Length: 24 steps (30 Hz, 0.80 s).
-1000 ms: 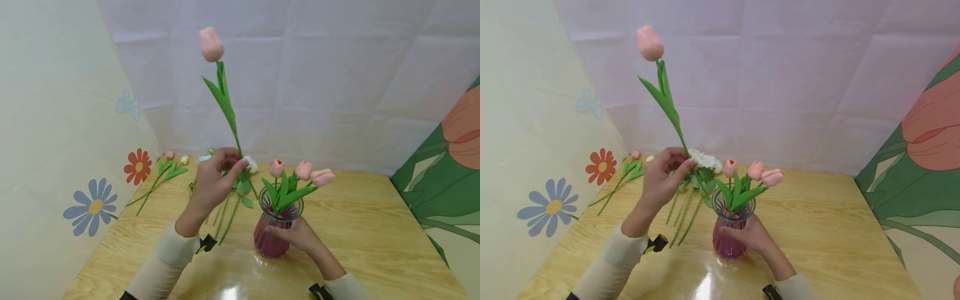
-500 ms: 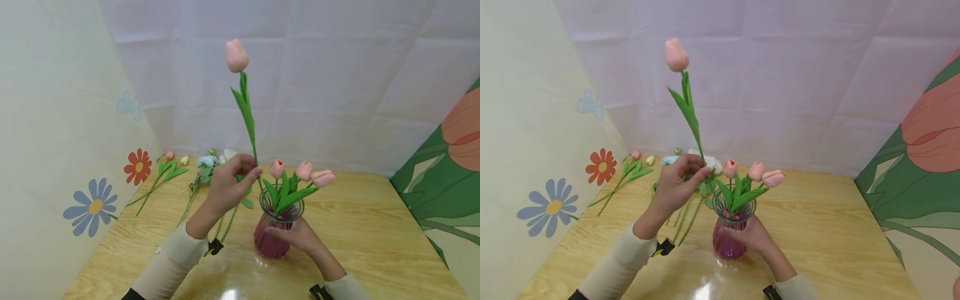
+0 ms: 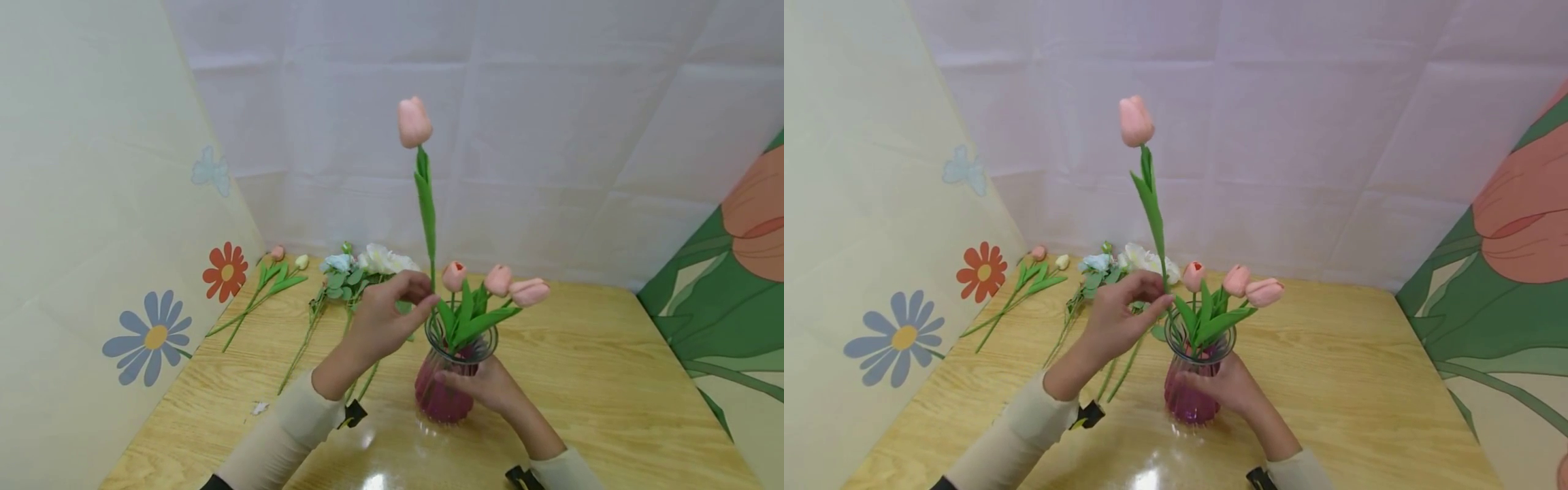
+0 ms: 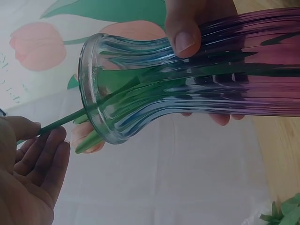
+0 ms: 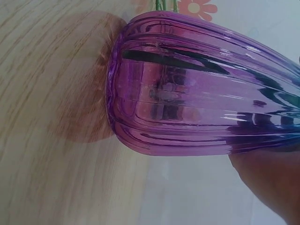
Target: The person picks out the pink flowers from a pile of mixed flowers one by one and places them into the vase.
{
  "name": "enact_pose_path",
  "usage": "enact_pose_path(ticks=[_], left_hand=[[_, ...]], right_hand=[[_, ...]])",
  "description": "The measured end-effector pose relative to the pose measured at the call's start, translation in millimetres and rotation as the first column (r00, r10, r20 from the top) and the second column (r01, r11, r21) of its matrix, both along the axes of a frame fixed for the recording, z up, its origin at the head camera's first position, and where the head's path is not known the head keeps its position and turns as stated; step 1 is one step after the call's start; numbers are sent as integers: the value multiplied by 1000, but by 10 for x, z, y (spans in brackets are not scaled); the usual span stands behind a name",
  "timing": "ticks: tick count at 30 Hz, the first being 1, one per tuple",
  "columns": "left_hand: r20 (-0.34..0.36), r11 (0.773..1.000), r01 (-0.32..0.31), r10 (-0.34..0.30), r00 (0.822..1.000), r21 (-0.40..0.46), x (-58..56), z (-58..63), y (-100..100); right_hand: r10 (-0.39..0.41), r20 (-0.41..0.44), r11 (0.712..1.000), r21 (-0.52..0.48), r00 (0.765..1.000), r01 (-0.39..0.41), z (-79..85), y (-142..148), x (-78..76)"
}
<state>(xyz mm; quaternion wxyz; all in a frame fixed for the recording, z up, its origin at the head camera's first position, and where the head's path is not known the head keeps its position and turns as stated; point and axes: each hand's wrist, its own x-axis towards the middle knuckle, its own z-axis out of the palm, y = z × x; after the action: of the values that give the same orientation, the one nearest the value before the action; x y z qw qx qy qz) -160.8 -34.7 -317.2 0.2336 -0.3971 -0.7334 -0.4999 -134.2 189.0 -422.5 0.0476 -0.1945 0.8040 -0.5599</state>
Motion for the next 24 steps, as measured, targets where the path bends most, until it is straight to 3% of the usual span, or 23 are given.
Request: enact_pose_path(ticks=[12, 24], left_hand=[[-63, 996, 37, -42, 997, -79, 13, -139, 66], [-103, 983, -10, -9, 995, -184, 80, -192, 74]], right_hand=[[0, -2, 1000, -4, 1000, 0, -24, 16, -2], [-4, -4, 1000, -4, 1000, 4, -19, 14, 9]])
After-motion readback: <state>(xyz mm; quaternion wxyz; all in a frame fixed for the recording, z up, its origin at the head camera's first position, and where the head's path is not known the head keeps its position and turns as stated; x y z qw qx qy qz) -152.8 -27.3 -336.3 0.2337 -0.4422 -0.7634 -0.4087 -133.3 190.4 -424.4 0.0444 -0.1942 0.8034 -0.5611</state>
